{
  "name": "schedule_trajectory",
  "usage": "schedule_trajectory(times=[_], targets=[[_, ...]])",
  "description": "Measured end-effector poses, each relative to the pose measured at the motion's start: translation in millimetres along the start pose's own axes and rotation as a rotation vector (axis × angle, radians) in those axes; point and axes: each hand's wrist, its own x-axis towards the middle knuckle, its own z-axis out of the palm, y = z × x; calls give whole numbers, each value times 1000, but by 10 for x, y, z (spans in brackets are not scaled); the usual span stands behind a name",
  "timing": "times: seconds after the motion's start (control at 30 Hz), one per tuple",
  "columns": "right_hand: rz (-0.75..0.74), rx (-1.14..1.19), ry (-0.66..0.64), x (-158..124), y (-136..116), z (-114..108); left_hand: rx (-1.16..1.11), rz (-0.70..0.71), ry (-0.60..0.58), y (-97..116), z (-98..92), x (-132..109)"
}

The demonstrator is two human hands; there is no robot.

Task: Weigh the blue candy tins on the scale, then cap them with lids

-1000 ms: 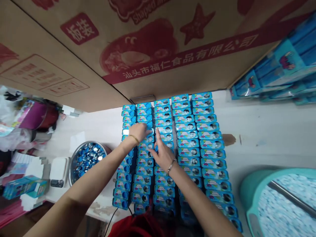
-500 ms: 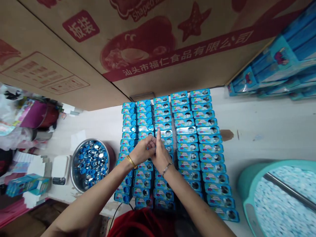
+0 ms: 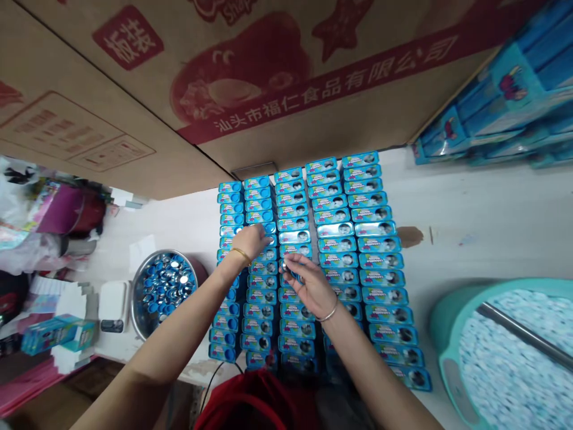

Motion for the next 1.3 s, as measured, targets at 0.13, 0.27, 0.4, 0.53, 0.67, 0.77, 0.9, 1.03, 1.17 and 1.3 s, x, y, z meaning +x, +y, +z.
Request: schedule_trajectory(times=[0.13,0.27,0.4,0.53,0.67,0.77,0.9,1.03,1.17,1.3], targets=[[0,-10,30,-20,64,-10,60,-27,-13,-3,-39,69],[-25,-19,74,-51,119,-22,-15,94,79,-43,-14,-112],[-32,-25,94,-98,198,-52,-442,612,72,-124,110,-588],[46,-44,86,-178,347,-13,-508,766,46,-187,273,-991],[136,-42,92,-246,457,43,-337,714,76,-241,384,-1095],[186,-41,92,-269,461,37,-203,692,36,-285,409,-1076],[231,-46,62,-297,413,-9,-192,738,-67,-311,381,-1043],[190,-54,-33,-357,360,-57,-391,541,100,-290,337,-909],[88,-111,-88,-432,323,-117,-418,180,168,-234,320,-642],[81,-240,-73,-480,311,-162,-254,96,134,-130,285,-435]])
